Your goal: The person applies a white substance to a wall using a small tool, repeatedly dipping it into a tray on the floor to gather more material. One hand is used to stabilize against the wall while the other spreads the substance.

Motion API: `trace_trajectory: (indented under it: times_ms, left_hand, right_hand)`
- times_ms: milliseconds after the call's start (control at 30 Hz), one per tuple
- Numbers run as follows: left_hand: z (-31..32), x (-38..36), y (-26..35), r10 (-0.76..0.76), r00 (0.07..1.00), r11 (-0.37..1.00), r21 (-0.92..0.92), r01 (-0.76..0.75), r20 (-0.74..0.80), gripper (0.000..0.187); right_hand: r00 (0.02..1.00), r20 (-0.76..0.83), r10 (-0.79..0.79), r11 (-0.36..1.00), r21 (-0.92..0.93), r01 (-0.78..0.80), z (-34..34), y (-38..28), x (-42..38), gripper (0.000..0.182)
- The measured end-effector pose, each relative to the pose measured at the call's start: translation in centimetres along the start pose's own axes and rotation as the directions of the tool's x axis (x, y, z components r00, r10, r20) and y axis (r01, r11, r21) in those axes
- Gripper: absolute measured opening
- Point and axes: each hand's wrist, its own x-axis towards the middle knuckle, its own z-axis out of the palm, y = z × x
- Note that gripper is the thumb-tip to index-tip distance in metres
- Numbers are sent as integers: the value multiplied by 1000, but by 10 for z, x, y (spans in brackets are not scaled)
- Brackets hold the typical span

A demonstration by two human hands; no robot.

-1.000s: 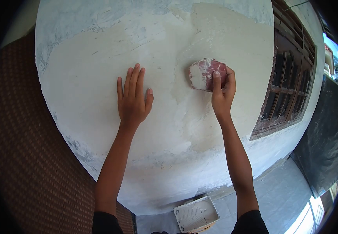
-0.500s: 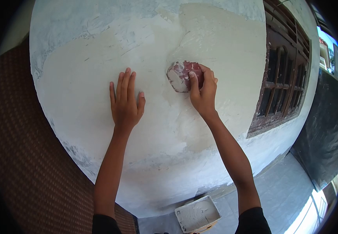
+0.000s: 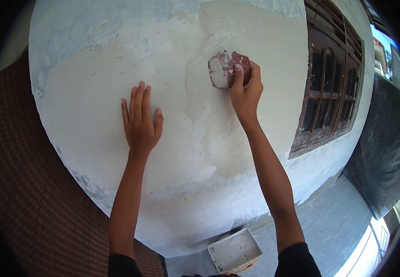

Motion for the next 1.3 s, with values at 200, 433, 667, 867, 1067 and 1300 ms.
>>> trace_trajectory:
  times_ms: [200, 433, 667, 867, 1067, 1300]
  left_hand:
    - [-1, 0, 3, -18, 1000, 1000, 8, 18, -2, 58]
    - [-1, 0, 0, 0, 1000, 1000, 10, 0, -5, 58]
    - [-2, 1, 4, -12, 1000, 1000, 19, 12, -5, 58]
    - [-2, 1, 1, -3, 1000, 1000, 11, 3, -5, 57]
    - [-1, 1, 2, -14, 1000, 1000, 3, 14, -12, 58]
    - [1, 0, 0, -12, 1000, 1000, -3, 12, -19, 59]
  right_hand:
    - [866, -413, 282, 951, 236, -198, -41, 21, 23, 29]
    - [984, 22, -175, 980, 104, 172, 4, -13, -18, 26]
    - [915, -336, 223, 959, 241, -146, -27, 6, 11, 29]
    - [990, -35, -138, 987, 83, 141, -12, -2, -6, 31]
    - [867, -371, 333, 901, 397, -175, -39, 27, 12, 31]
    - [976, 214, -45, 987, 161, 10, -16, 8, -37, 26]
